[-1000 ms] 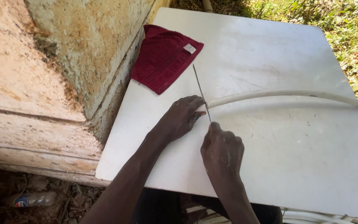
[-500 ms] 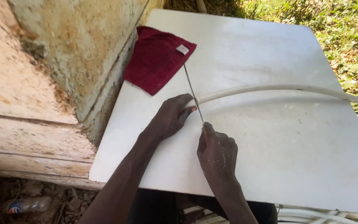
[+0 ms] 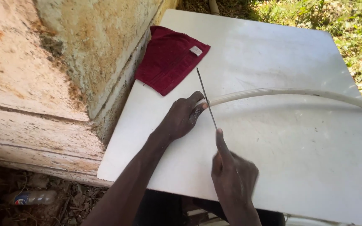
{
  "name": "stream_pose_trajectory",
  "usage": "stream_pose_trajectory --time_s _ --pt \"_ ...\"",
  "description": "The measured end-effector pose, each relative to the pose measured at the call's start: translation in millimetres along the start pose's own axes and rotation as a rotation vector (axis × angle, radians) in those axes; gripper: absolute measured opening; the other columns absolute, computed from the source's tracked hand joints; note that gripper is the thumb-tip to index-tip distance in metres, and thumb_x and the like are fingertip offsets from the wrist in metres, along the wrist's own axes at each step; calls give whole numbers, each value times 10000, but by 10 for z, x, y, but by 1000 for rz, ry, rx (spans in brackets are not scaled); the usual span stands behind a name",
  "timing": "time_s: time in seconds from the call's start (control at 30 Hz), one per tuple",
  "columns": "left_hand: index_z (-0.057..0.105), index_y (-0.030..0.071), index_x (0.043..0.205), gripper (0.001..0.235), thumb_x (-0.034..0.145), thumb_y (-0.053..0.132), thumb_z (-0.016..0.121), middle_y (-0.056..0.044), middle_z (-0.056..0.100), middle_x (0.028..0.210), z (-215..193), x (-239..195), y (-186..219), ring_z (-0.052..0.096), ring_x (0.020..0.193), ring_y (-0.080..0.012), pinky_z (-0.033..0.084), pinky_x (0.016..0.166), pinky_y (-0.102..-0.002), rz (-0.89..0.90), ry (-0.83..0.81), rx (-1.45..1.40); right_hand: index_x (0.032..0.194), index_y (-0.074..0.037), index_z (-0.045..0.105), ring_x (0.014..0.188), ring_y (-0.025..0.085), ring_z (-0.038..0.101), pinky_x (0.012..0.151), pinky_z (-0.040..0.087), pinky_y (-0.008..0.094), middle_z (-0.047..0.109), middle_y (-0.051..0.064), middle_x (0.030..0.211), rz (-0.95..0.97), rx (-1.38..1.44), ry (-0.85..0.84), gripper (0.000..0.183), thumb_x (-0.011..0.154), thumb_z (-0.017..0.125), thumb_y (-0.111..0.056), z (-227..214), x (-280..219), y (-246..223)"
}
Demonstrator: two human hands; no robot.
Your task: The person uses a metal saw to cut a long white plastic pipe into smaller segments on a white table. They repeatedly measure, saw, and separate the pipe pieces, occasionally retrieving more pipe from a pile on the ground.
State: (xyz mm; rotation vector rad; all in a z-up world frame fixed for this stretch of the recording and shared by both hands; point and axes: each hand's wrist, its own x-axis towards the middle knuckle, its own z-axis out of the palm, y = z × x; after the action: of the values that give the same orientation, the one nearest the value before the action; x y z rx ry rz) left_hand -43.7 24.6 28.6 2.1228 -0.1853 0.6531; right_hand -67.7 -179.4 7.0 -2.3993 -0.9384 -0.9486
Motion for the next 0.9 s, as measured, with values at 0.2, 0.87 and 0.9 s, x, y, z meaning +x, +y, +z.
stream_pose_trajectory --time_s 0.2,0.87,0.9 --pt "509 90 1050 274 1039 342 400 -106 576 593 45 -4 -10 554 541 -319 425 618 -449 -88 -41 146 1369 -173 596 380 148 392 425 344 300 474 37 448 41 66 -103 550 855 604 23 75 253 -102" --pt "434 86 862 302 1036 333 427 -97 512 545 112 -43 -85 428 478 -352 333 489 -451 55 93 246 1437 -172 500 403 158 267 389 268 349 400 26 425 -43 31 -79 667 821 620 56 22 118 -60" --pt "469 89 885 284 1026 329 415 -100 568 594 121 -63 -63 490 507 -363 356 502 -456 49 42 233 1414 -173 537 379 184 309 386 290 356 433 40 422 -20 -12 -106 658 799 621 44 106 158 -27"
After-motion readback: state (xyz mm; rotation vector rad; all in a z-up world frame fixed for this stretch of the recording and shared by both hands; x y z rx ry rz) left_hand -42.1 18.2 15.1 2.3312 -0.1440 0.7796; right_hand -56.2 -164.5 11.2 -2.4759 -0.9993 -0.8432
